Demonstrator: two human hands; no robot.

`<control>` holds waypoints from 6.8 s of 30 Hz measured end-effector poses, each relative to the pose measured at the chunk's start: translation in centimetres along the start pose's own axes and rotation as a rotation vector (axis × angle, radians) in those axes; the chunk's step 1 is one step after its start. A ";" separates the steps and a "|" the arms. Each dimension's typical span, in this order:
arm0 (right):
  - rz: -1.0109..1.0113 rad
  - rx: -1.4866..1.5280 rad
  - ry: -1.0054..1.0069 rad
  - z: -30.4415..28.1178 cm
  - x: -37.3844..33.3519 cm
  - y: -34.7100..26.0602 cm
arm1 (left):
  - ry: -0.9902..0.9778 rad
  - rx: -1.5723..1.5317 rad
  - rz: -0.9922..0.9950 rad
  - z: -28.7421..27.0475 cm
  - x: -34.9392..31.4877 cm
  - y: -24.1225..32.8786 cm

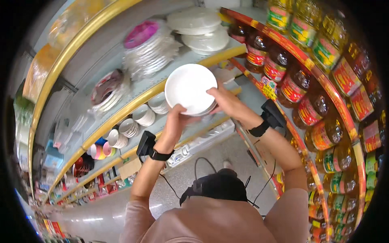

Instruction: The recorder is wiping down ceramic bowls on a supermarket shelf with a cloth.

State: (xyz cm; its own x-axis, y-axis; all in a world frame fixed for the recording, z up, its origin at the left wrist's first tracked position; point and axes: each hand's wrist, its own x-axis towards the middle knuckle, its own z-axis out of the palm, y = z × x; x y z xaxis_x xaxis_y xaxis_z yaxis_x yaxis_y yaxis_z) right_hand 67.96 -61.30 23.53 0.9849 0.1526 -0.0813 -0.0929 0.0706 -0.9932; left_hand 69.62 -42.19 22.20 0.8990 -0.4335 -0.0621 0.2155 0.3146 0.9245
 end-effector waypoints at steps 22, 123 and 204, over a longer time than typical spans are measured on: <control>-0.023 -0.135 -0.394 12.8 16.6 -8.9 | 0.308 -0.005 0.122 -11.9 2.7 13.1; 0.085 -0.546 -0.232 -13.0 12.0 13.7 | 0.021 1.142 0.502 -3.4 10.8 -12.8; 0.136 -0.616 0.072 -18.9 34.7 24.1 | 0.437 1.461 -0.158 -16.2 29.9 -21.7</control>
State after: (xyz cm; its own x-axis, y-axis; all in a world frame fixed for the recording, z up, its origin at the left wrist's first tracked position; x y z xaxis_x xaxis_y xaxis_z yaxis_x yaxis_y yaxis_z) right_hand 102.66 -72.95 -4.83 0.9796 0.0517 -0.1944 -0.1384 -0.5279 -0.8380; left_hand 97.96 -48.30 -5.82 0.9983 -0.0248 -0.0529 0.0005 -0.9019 0.4320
